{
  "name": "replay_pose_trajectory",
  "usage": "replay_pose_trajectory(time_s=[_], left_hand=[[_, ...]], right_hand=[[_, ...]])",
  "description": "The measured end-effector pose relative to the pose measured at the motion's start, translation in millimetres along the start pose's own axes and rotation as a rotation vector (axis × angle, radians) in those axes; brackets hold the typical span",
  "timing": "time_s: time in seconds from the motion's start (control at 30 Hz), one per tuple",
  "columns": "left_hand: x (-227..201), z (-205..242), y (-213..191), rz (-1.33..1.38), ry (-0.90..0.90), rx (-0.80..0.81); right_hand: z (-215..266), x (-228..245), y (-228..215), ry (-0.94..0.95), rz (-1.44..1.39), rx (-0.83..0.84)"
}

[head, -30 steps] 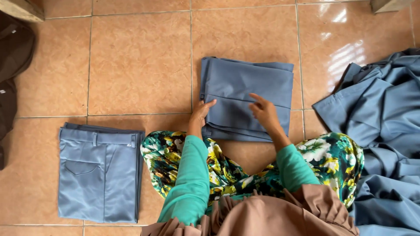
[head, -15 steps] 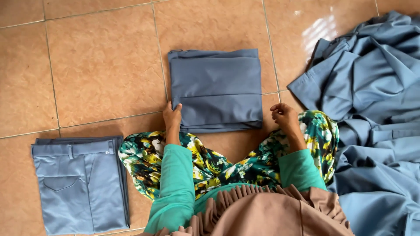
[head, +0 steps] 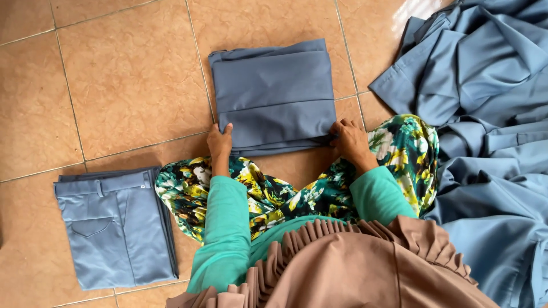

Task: Folding a pair of trousers into a neat rectangle on the floor.

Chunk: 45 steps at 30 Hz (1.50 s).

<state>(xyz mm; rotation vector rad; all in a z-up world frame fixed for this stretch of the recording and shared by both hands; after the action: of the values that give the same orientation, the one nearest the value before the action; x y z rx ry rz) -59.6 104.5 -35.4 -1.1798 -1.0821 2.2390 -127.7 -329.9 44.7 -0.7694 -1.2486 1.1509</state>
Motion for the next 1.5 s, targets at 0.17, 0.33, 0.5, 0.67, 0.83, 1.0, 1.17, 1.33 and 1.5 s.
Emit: replay_pose_trajectory(time_s=[0.17, 0.33, 0.5, 0.67, 0.83, 1.0, 1.17, 1.33, 1.5], left_hand=[[-60, 19, -42, 0.322, 0.041, 0.038], [-36, 3, -51, 0.396, 0.065, 0.011], [13, -19, 0, -0.059, 0.035, -0.013], [-113, 42, -35, -0.159, 0.477, -0.4], [-255, 8, 52, -0.005, 0.936, -0.138], [-306, -84, 182, -0.401, 0.73, 0.133], [-336, -75, 112, -0.491, 0.485, 0.577], [-383, 21, 19, -0.45, 0.348, 0.726], [-423, 79, -16, -0.625, 0.257, 0.77]], right_hand=[[-23, -27, 17, -0.027, -0.05, -0.095], [-8, -8, -21, -0.372, 0.117, -0.795], [7, 5, 31, -0.236, 0.485, -0.495], [8, 23, 19, -0.278, 0.391, -0.456], [4, 24, 21, -0.341, 0.294, -0.608], [9, 24, 13, -0.211, 0.304, -0.476], [-6, 16, 32, 0.031, 0.228, -0.029], [-15, 16, 45, 0.055, 0.19, 0.016], [-16, 11, 54, 0.065, 0.186, 0.009]])
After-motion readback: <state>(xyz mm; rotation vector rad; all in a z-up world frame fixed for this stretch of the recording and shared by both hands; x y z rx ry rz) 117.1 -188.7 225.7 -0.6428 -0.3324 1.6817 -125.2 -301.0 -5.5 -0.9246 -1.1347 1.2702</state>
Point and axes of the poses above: each hand's wrist, its own z-axis away from the middle knuckle, its own y-axis out of the palm, x = y × z, the point moved 1 cm from there along -z, towards the middle knuckle, and after that the axes turned 2 degrees about -y, right-handed, at the moved point
